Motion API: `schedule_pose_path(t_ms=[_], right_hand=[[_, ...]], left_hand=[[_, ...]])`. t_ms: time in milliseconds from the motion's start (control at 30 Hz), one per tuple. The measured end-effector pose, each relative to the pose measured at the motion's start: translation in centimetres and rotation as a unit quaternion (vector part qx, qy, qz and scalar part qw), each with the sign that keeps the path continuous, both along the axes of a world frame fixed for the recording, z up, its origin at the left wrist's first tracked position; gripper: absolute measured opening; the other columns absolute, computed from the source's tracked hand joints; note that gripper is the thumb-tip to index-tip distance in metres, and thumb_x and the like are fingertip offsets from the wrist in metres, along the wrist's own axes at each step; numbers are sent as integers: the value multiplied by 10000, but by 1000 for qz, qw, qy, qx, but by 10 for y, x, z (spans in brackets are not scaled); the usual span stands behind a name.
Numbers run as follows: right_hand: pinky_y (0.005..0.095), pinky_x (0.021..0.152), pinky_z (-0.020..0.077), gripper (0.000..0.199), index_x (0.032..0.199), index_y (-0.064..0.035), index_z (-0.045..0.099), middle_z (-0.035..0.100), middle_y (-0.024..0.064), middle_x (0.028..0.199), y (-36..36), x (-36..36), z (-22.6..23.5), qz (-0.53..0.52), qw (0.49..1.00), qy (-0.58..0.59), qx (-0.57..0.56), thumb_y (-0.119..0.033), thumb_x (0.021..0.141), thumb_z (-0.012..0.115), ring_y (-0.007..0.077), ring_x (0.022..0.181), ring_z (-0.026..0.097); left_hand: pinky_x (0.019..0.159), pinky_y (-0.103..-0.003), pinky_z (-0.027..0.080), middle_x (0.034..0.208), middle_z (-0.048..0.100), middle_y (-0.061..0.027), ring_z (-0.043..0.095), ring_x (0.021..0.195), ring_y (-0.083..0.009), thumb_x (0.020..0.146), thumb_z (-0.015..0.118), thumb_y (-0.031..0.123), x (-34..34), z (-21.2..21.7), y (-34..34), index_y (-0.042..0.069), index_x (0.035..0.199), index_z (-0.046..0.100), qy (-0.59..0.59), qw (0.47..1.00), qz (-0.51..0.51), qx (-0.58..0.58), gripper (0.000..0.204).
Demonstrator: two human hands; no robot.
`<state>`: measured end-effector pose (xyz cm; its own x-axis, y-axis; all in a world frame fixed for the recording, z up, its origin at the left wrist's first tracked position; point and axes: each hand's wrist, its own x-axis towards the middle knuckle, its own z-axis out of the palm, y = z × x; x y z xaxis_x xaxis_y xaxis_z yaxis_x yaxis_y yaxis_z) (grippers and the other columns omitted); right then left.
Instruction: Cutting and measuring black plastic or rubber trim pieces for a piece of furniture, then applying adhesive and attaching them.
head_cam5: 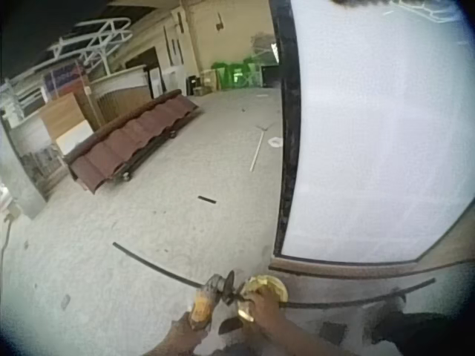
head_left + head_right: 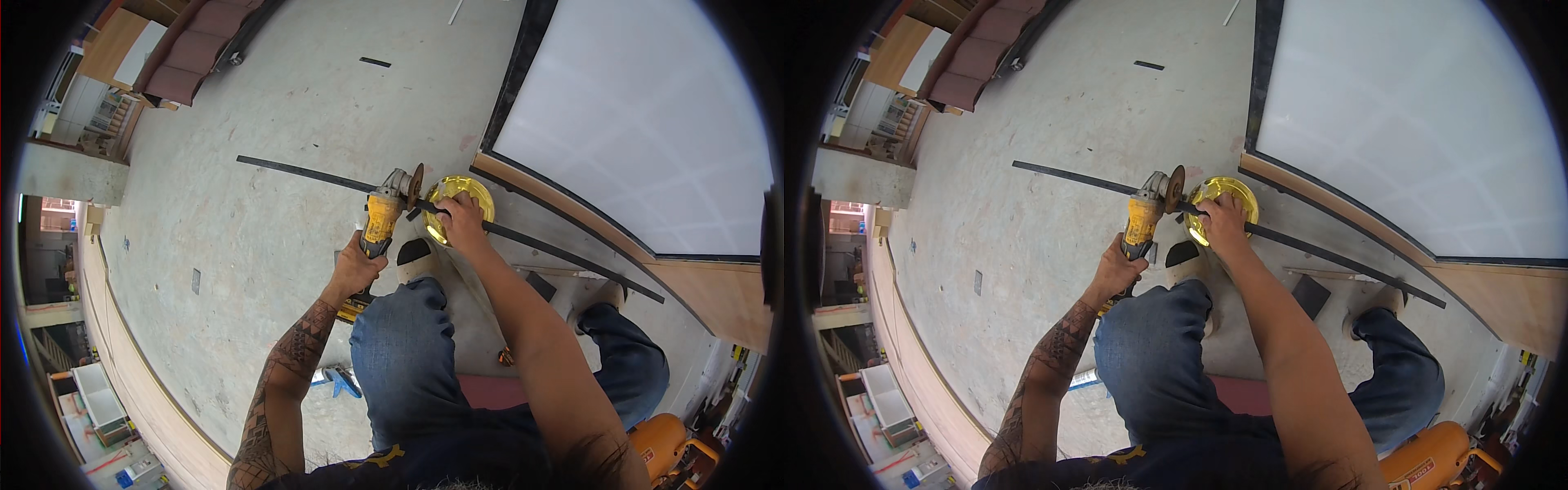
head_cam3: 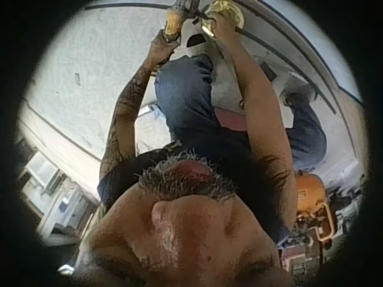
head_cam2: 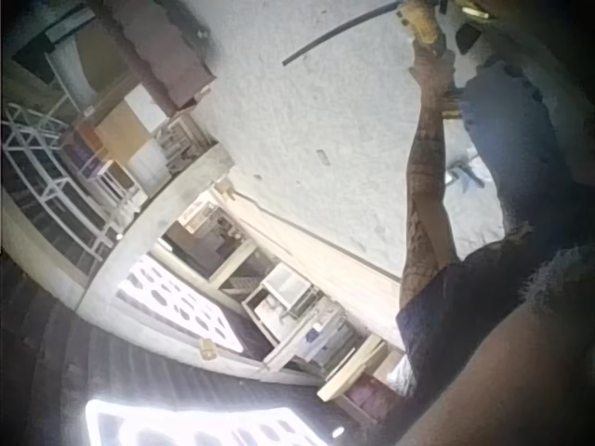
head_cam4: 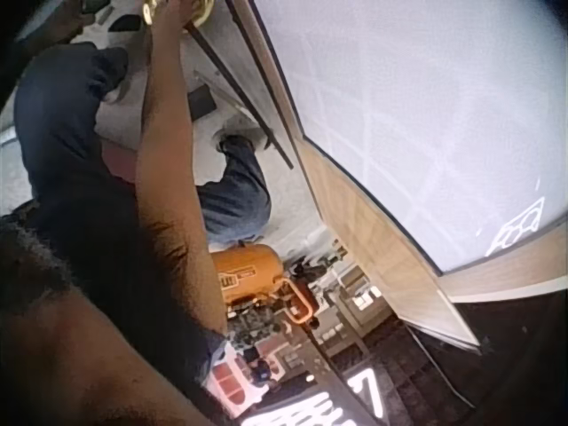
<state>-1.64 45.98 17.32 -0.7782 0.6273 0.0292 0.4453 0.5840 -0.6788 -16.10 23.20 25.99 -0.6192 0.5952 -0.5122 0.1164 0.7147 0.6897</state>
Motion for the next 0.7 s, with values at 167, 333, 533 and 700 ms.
schedule_pose_path(t_ms=[167,333,533,700], right_hand=[[550,1020,419,249,1160,-212,759,587,81,1212,-1,0,0,0,1000,-10,-9,-155,918,775,358,1205,523],[560,1040,414,255,1176,-216,759,587,78,1223,0,0,1,0,1000,-18,-21,-160,928,769,353,1214,521],[571,1064,408,271,1195,-217,756,586,80,1249,0,0,2,2,999,-31,-26,-164,930,771,360,1246,514],[573,1069,405,274,1201,-218,756,582,87,1253,0,0,2,4,999,-23,-25,-165,933,769,365,1249,512]], left_hand=[[615,-368,614,778,725,-186,750,629,-233,839,730,198,-1,-3,-1,-135,1246,494,6,1000,-9,13,576],[614,-365,613,780,726,-182,749,629,-231,839,734,201,-1,1,2,-129,1239,498,7,1000,-5,4,569],[590,-351,595,827,710,-156,721,618,-200,837,713,160,1,4,4,-123,1301,484,0,1000,-7,-1,590],[617,-360,613,795,730,-171,745,631,-226,843,734,198,0,1,2,-117,1258,505,2,1000,-9,4,569]])
